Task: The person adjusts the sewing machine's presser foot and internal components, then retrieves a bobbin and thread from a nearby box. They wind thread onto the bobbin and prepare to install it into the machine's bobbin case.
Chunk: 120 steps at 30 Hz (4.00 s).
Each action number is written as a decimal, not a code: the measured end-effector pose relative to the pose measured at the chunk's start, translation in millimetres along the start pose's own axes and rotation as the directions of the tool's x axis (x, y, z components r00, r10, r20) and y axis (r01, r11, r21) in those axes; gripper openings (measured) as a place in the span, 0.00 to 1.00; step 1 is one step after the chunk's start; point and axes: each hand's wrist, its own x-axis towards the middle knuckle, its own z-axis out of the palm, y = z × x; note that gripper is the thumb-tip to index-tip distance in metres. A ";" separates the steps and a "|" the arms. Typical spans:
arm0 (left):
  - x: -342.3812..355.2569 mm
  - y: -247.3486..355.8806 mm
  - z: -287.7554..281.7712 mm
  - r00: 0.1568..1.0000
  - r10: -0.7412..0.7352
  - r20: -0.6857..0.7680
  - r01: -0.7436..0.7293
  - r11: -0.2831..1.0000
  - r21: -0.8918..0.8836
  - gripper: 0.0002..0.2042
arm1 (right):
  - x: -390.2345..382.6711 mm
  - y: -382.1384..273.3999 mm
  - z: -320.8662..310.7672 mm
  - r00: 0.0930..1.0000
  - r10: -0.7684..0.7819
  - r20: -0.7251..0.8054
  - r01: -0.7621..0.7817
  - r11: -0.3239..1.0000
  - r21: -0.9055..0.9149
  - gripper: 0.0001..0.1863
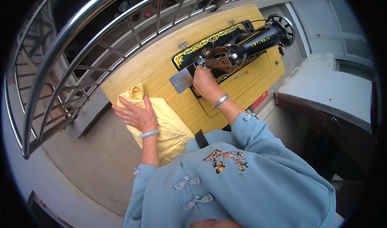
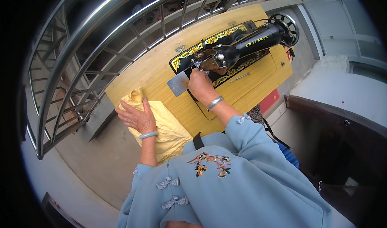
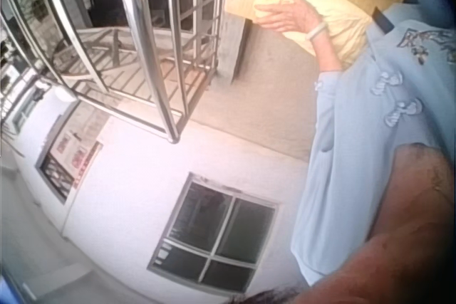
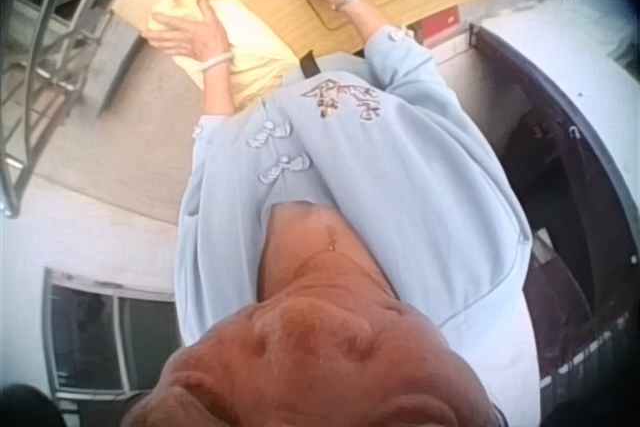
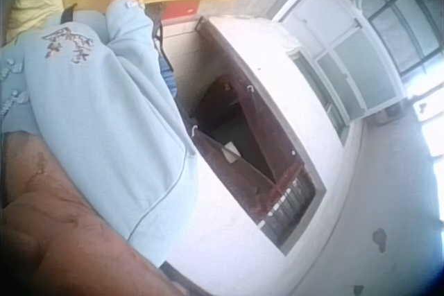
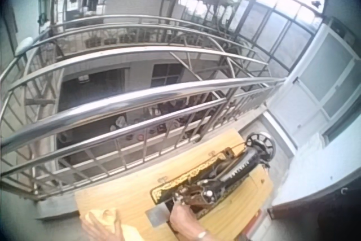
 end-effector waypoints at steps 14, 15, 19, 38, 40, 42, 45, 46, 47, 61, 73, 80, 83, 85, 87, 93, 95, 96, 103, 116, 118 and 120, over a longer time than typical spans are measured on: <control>0.5 -1.6 0.4 0.999 -0.012 0.035 0.010 0.999 0.038 0.49 | 1.8 21.3 9.7 0.992 -0.067 -0.108 0.068 0.998 0.004 0.08; 0.4 -1.7 0.2 0.999 -0.011 0.035 0.010 0.999 0.035 0.49 | 3.3 23.8 12.1 0.992 -0.079 -0.102 0.080 0.997 0.010 0.08; 1.7 0.0 -1.3 0.999 -0.005 0.033 0.004 1.000 0.029 0.49 | 0.8 12.6 3.8 0.996 -0.089 0.031 0.090 0.996 -0.018 0.06; 1.3 -1.7 0.8 1.000 0.010 0.009 -0.010 1.000 0.021 0.47 | -31.2 25.3 -35.7 0.791 -0.231 0.567 -0.528 0.210 0.823 0.13; 1.3 -1.2 1.2 1.000 0.018 -0.007 -0.017 1.000 0.017 0.47 | -34.3 30.7 -35.2 0.788 -0.233 0.570 -0.534 0.202 0.821 0.13; 1.6 0.1 1.6 1.000 0.019 -0.007 -0.019 1.000 0.024 0.47 | -37.8 38.8 -34.6 0.789 -0.206 0.579 -0.535 0.233 0.812 0.12; 1.0 -1.0 -0.2 1.000 0.017 -0.017 -0.017 0.999 0.032 0.47 | -46.2 49.8 -41.4 0.809 0.078 0.583 -0.513 0.578 0.635 0.12; 0.8 -0.6 0.0 1.000 0.016 -0.014 -0.016 0.999 0.036 0.47 | -48.3 53.2 -43.0 0.838 0.117 0.533 -0.470 0.651 0.596 0.12; 1.0 -0.2 0.0 1.000 0.015 -0.012 -0.014 0.999 0.040 0.47 | -49.8 55.8 -44.6 0.866 0.148 0.478 -0.426 0.720 0.548 0.12; 2.2 -1.5 0.5 1.000 0.001 0.026 -0.001 1.000 0.007 0.48 | -10.6 29.6 -38.2 0.902 0.124 0.414 -0.143 0.990 0.014 0.15; 0.9 -0.1 -1.6 1.000 0.017 0.014 -0.017 1.000 -0.007 0.48 | -27.8 23.3 -69.4 0.879 0.200 0.432 -0.246 0.968 0.053 0.14; 1.4 0.8 -4.8 1.000 0.027 -0.014 -0.028 0.999 -0.043 0.47 | -47.3 94.1 -63.0 0.991 -0.088 0.100 0.096 0.992 -0.078 0.09; 2.3 1.5 -7.4 0.999 0.034 -0.018 -0.035 0.998 -0.046 0.46 | -47.8 108.7 -69.4 0.989 -0.147 -0.027 0.138 0.969 -0.205 0.08; 2.9 2.6 -8.8 0.999 0.040 -0.020 -0.041 0.998 -0.044 0.47 | -44.9 111.8 -80.2 0.988 -0.147 -0.050 0.125 0.946 -0.300 0.07; 3.2 3.6 -9.2 0.999 0.044 -0.023 -0.045 0.998 -0.038 0.48 | -38.8 122.3 -87.7 0.989 -0.136 -0.063 0.099 0.911 -0.401 0.06; 1.6 4.8 -8.4 0.996 0.046 -0.077 -0.048 0.998 -0.028 0.46 | -15.5 153.6 -102.0 0.980 -0.201 0.004 0.159 0.763 -0.627 0.07; 1.5 5.4 -7.1 0.995 0.047 -0.093 -0.049 0.998 -0.024 0.46 | -4.9 166.1 -102.5 0.978 -0.197 0.069 0.189 0.693 -0.695 0.08; 1.3 6.3 -6.4 0.994 0.048 -0.100 -0.051 0.998 -0.022 0.45 | -0.3 173.8 -104.1 0.978 -0.175 0.111 0.200 0.656 -0.727 0.09; 2.1 8.4 -11.3 0.993 0.017 -0.115 -0.015 1.000 0.017 0.44 | 16.8 165.6 -116.9 0.911 -0.342 0.231 0.397 0.580 -0.711 0.07; 1.7 0.1 -6.4 0.986 0.036 -0.165 -0.042 0.999 -0.031 0.43 | 24.6 169.0 -141.5 0.858 -0.367 0.359 0.511 0.679 -0.528 0.11; 1.2 0.0 -5.1 0.985 0.039 -0.170 -0.046 0.998 -0.035 0.43 | 25.6 169.2 -141.7 0.864 -0.358 0.353 0.500 0.689 -0.524 0.11; 1.3 1.1 -3.7 0.984 0.035 -0.173 -0.040 0.999 -0.024 0.43 | 25.8 172.0 -140.2 0.861 -0.381 0.338 0.508 0.687 -0.520 0.09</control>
